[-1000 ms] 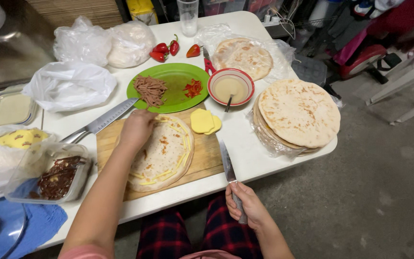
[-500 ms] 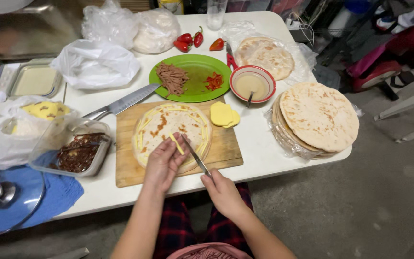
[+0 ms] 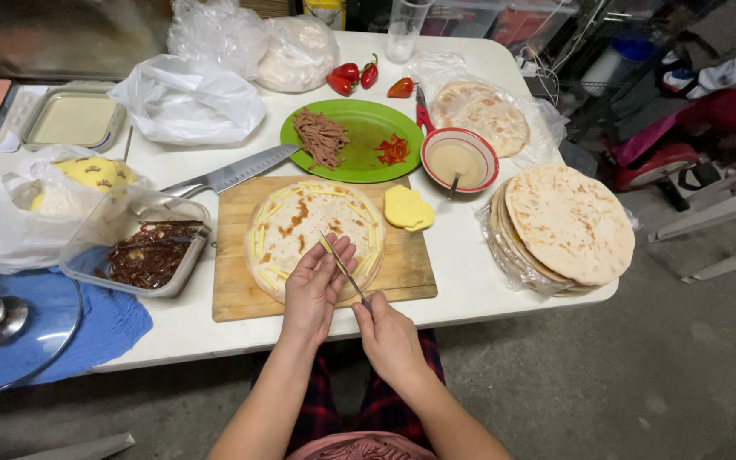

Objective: The person sits at a table and cuts slices of cheese into strips with a small knife, then places the cheese strips by hand onto a large tortilla on a cutting board. Shredded meat, sauce, and peppers sit nearby as other fillings while the person continues cutting and arranging cheese on the tortilla.

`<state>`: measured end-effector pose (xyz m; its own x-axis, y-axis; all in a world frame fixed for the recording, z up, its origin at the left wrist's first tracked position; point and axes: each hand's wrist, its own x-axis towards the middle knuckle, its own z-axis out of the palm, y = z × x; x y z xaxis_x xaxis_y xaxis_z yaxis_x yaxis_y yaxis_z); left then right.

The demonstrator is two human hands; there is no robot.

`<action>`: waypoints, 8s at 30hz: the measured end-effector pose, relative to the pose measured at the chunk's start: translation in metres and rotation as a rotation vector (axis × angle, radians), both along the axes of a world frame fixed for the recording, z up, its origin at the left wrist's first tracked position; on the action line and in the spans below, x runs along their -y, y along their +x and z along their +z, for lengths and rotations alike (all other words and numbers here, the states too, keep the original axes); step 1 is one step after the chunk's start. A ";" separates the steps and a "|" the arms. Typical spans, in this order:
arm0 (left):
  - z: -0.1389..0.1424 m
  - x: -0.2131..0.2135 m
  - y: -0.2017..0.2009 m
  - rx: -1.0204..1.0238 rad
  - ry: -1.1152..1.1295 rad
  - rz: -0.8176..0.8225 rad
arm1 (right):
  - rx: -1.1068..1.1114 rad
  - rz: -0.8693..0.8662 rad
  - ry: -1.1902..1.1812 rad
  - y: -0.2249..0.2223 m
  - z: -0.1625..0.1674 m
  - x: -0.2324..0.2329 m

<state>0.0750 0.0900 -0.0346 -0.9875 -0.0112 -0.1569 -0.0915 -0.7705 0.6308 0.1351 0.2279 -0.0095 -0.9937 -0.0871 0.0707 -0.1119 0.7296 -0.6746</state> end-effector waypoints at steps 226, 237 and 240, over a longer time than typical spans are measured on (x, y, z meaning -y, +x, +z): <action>0.010 -0.100 -0.153 -0.431 -2.176 0.003 | 0.585 -0.074 -1.458 -0.011 -0.055 -0.175; 0.005 -0.127 -0.164 -0.127 -1.637 -0.166 | 0.546 -0.135 -1.473 0.011 -0.044 -0.188; 0.002 -0.118 -0.152 -0.118 -1.006 -0.179 | 0.539 -0.126 -1.417 0.011 -0.039 -0.178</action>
<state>-0.0771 0.2080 -0.0326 -0.9962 0.0653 -0.0585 -0.0490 0.1383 0.9892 0.1464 0.4062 -0.0489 -0.9230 -0.1765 -0.3420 0.3807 -0.5491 -0.7440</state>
